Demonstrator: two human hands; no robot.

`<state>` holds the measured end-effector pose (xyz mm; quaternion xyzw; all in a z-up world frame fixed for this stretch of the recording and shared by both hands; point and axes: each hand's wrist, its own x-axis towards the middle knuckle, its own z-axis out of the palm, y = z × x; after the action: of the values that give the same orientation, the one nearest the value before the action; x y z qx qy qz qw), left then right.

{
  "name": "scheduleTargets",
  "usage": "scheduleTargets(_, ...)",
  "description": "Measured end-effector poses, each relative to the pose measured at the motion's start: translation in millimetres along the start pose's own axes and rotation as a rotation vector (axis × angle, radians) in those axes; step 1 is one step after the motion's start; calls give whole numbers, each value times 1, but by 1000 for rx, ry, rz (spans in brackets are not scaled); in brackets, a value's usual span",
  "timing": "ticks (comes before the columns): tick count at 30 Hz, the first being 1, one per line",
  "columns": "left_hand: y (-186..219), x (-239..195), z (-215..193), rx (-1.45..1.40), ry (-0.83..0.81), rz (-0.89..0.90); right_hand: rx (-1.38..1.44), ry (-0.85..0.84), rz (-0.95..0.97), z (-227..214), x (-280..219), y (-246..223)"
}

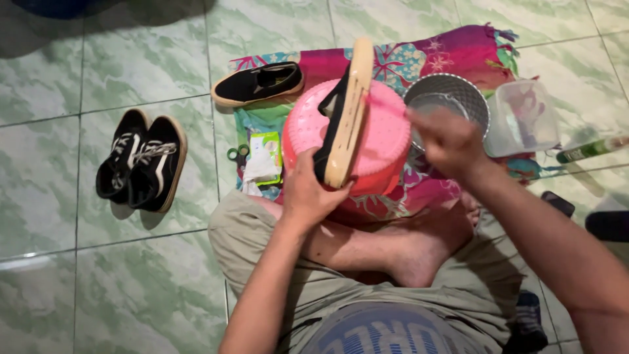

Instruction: The person scrubs a black slip-on shoe with a pink toothbrush, repeatedly dipping it into a metal bowl of water. They clean the upper fabric, the sole, and the edges of the shoe while sitting on the floor.

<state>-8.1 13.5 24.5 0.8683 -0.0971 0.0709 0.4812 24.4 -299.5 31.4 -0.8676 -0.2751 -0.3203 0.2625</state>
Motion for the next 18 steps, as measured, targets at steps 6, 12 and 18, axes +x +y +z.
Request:
scheduleTargets(6, -11, 25, -19, 171, -70, -1, -271, 126, 288, -33, -48, 75)
scheduleTargets(12, -9, 81, -5, -96, -322, -359, -552, -690, 1067, -26, -90, 92)
scheduleTargets(18, -11, 106, 13, -884, -561, -601, -659, -876, 1161, 2, -99, 122)
